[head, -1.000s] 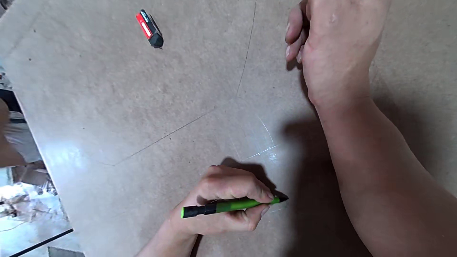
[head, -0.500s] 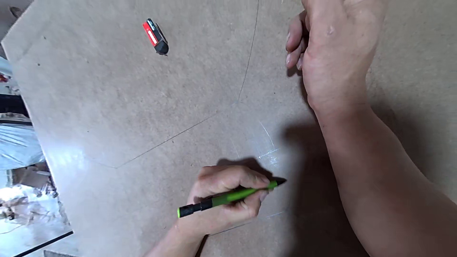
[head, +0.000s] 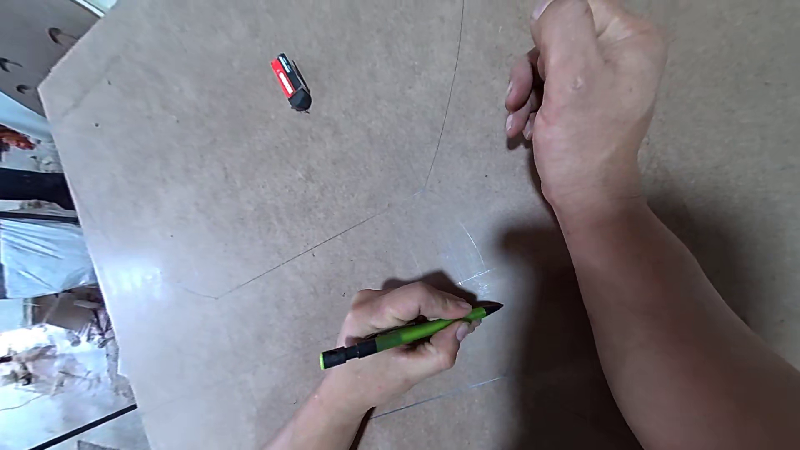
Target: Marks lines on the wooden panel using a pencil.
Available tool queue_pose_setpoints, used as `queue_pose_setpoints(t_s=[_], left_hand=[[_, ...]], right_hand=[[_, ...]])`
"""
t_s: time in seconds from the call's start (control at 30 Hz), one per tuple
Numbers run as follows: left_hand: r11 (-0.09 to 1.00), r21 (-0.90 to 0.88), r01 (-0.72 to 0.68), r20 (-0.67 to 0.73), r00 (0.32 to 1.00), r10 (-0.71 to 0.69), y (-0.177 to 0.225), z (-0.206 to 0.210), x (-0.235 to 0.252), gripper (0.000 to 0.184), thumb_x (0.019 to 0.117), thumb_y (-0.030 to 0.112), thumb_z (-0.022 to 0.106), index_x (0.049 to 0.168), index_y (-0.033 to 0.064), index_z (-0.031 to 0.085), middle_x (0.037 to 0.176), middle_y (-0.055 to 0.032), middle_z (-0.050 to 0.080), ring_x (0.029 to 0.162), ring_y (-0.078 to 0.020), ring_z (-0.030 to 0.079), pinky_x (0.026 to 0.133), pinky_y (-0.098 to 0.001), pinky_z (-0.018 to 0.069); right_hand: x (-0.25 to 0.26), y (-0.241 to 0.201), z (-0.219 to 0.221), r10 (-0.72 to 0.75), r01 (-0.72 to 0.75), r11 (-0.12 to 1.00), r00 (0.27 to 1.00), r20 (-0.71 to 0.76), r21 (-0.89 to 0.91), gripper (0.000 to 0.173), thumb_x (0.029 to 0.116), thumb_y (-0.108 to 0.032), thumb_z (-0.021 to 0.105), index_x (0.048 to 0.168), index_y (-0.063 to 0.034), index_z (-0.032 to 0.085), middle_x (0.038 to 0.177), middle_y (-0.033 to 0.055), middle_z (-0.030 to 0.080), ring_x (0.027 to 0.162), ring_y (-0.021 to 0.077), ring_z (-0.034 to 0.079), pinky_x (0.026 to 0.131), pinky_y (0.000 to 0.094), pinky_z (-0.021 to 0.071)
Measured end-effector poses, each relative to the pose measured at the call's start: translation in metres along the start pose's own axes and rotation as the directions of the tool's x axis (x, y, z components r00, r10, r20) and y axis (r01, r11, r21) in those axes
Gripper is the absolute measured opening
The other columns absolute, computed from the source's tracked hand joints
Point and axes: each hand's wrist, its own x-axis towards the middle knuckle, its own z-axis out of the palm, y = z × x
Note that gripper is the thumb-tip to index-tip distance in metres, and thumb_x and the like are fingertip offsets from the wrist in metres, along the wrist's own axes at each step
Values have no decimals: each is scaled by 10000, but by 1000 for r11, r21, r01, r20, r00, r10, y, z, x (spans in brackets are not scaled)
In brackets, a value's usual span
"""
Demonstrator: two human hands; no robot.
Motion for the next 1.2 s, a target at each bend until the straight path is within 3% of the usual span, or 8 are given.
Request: queue_pose_setpoints(t_s=[0.1,0.23,0.4,0.73,0.9,1.0,1.1,1.2], left_hand=[[999,-19,47,-130,990,-49,2,7,1,126,901,49,755,1023,50,722,896,-80,766,761,-219,757,698,-363,676],[998,-44,43,-129,990,-49,1,6,2,128,907,38,744,1031,44,717,914,-92,765,779,-227,759,710,-362,676],[995,-29,95,-266,959,-99,3,13,4,110,932,43,732,1034,27,694,934,-121,771,792,-256,767,741,-390,679],[994,-68,90,-262,959,-104,2,12,4,119,931,24,722,1044,16,688,947,-146,768,803,-271,770,746,-396,679],[994,-53,96,-195,975,-104,3,7,4,120,913,32,733,1031,33,710,922,-119,767,781,-246,763,718,-374,676],[993,-81,83,-250,963,-101,0,9,4,113,931,50,730,1036,26,697,933,-142,766,790,-264,765,732,-393,676],[990,-138,37,-368,926,-86,-9,1,13,124,976,52,665,1077,-20,665,948,-189,749,805,-290,753,747,-428,660],[990,-133,53,-461,880,-109,-11,-5,25,174,1024,38,537,1151,-42,625,968,-181,737,828,-272,748,758,-417,655]], right_hand=[[0,0,-1,-9,9,1000,1000,11,-8,402,1039,-136,486,650,-129,584,591,3,640,493,136,625,464,315,550],[-1,-1,-1,3,-3,1000,1000,5,-16,406,1038,-148,489,643,-139,584,592,-5,644,493,127,622,458,308,538],[-1,-1,-1,-1,1,999,1000,10,-36,398,1044,-156,492,658,-140,590,598,-8,647,508,123,632,464,300,537],[-1,-1,-1,-9,9,1000,1000,6,-21,395,1039,-138,489,655,-137,582,592,-7,644,498,119,623,455,291,524],[-2,-3,-1,5,-4,1000,1000,9,-27,403,1049,-157,491,655,-143,574,596,-11,642,494,119,620,450,296,525],[-3,-2,-2,-1,1,999,1000,13,-39,404,1048,-167,486,655,-145,572,598,-11,645,497,120,624,446,299,524],[-2,-1,-1,-7,8,997,1000,21,-78,397,1042,-183,479,652,-160,550,606,-19,648,503,114,628,449,298,520],[-3,-1,-1,11,-9,996,1000,21,-86,389,1037,-190,480,654,-175,545,605,-32,649,495,105,622,448,295,520]])
